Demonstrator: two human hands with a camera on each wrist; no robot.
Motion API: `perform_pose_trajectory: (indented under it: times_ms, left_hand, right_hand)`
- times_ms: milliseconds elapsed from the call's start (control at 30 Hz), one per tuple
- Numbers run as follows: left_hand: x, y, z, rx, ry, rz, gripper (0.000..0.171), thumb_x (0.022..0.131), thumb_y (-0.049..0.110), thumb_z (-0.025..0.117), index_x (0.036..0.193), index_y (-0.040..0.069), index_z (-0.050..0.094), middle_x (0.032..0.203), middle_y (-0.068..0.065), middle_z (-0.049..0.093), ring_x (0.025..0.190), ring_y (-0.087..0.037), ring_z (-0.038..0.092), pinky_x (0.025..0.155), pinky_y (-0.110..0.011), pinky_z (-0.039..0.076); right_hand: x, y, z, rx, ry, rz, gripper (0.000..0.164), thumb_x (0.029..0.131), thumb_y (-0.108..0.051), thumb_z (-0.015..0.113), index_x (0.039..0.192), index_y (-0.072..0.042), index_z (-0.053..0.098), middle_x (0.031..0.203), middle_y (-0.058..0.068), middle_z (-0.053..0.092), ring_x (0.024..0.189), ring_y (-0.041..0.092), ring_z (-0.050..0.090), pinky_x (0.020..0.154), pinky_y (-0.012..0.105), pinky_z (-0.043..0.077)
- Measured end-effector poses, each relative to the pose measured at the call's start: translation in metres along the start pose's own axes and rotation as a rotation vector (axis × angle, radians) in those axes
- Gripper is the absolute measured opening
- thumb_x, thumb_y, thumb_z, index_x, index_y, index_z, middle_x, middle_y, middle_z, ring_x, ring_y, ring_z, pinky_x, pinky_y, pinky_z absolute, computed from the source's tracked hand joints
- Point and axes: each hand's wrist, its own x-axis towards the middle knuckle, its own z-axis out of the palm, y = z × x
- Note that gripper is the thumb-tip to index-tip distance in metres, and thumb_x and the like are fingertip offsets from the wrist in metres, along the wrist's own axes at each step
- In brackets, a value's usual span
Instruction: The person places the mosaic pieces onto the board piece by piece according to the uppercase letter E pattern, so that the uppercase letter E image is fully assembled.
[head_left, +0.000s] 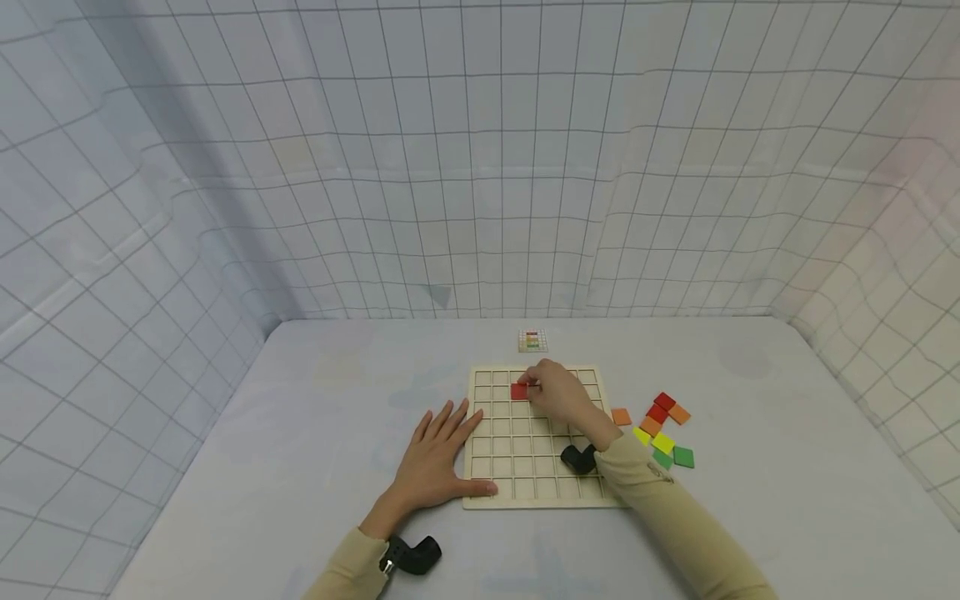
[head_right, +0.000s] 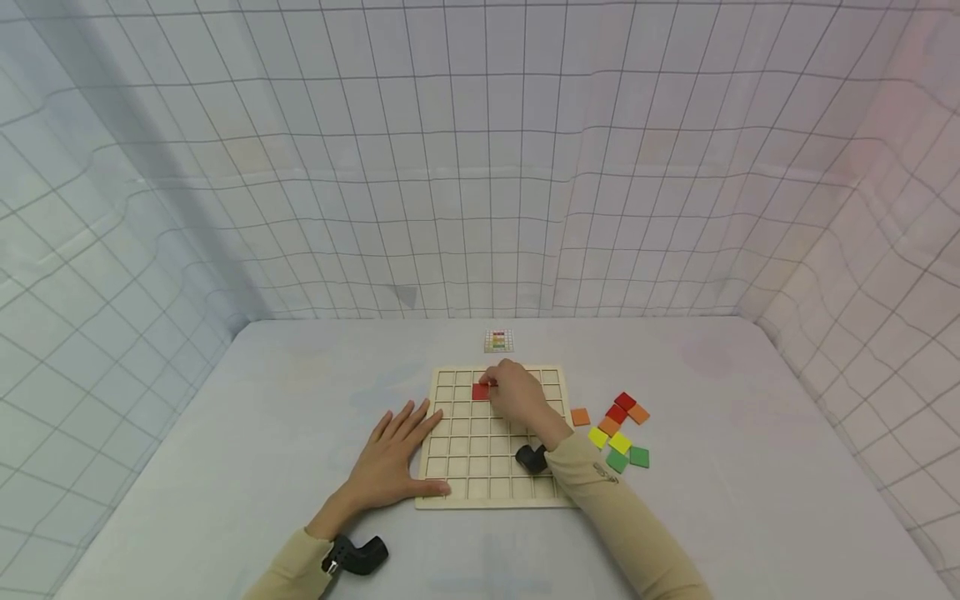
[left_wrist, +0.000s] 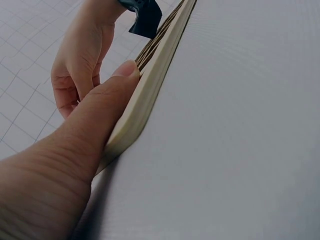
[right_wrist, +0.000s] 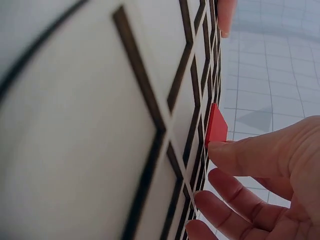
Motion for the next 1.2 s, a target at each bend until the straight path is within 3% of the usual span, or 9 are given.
perform_pose_trajectory:
  times_ms: [433, 633, 800, 1033, 1200]
  left_hand:
    - [0.000, -0.001, 0.000, 0.004, 0.006, 0.011, 0.107, 0.069, 0.085, 0.049, 0.152, 0.022, 0.025, 0.157, -0.003, 0.015, 0.143, -0.025, 0.007, 0.113, -0.047, 0.002]
    - [0.000, -0.001, -0.001, -0.001, 0.004, 0.015, 0.106, 0.070, 0.084, 0.049, 0.152, 0.022, 0.025, 0.157, -0.003, 0.015, 0.143, -0.025, 0.007, 0.113, -0.047, 0.003]
    - [0.001, -0.001, -0.001, 0.004, 0.005, 0.014, 0.107, 0.069, 0.084, 0.050, 0.152, 0.021, 0.025, 0.157, -0.004, 0.015, 0.143, -0.025, 0.008, 0.113, -0.047, 0.003]
    - [0.000, 0.000, -0.001, 0.001, 0.009, 0.007, 0.107, 0.069, 0.084, 0.051, 0.152, 0.021, 0.025, 0.157, -0.004, 0.015, 0.143, -0.026, 0.008, 0.113, -0.047, 0.003]
    - [0.000, 0.000, -0.001, 0.011, 0.007, 0.006, 0.107, 0.069, 0.084, 0.051, 0.152, 0.021, 0.025, 0.157, -0.004, 0.015, 0.143, -0.026, 0.008, 0.113, -0.047, 0.002]
  right_hand:
    - [-0.006, 0.003, -0.002, 0.005, -0.041, -0.041, 0.018, 0.088, -0.003, 0.061, 0.100, -0.006, 0.073, 0.090, 0.002, 0.060, 0.074, 0.015, 0.049, 0.063, 0.030, 0.044]
    - [-0.013, 0.002, -0.005, -0.047, -0.101, -0.067, 0.026, 0.087, -0.006, 0.066, 0.113, -0.005, 0.070, 0.102, 0.007, 0.062, 0.091, 0.023, 0.054, 0.074, 0.036, 0.046]
    - [-0.024, 0.002, -0.009, -0.078, -0.132, -0.139, 0.031, 0.085, -0.008, 0.070, 0.115, -0.003, 0.068, 0.108, 0.010, 0.061, 0.099, 0.027, 0.056, 0.081, 0.040, 0.048]
    - [-0.043, 0.010, -0.013, 0.029, -0.176, -0.185, 0.028, 0.089, -0.007, 0.065, 0.116, -0.003, 0.066, 0.116, 0.010, 0.059, 0.109, 0.028, 0.054, 0.091, 0.043, 0.045]
    - [-0.059, 0.018, -0.023, 0.045, -0.121, -0.213, 0.024, 0.090, -0.008, 0.065, 0.113, -0.004, 0.068, 0.111, 0.005, 0.063, 0.102, 0.023, 0.058, 0.084, 0.039, 0.049]
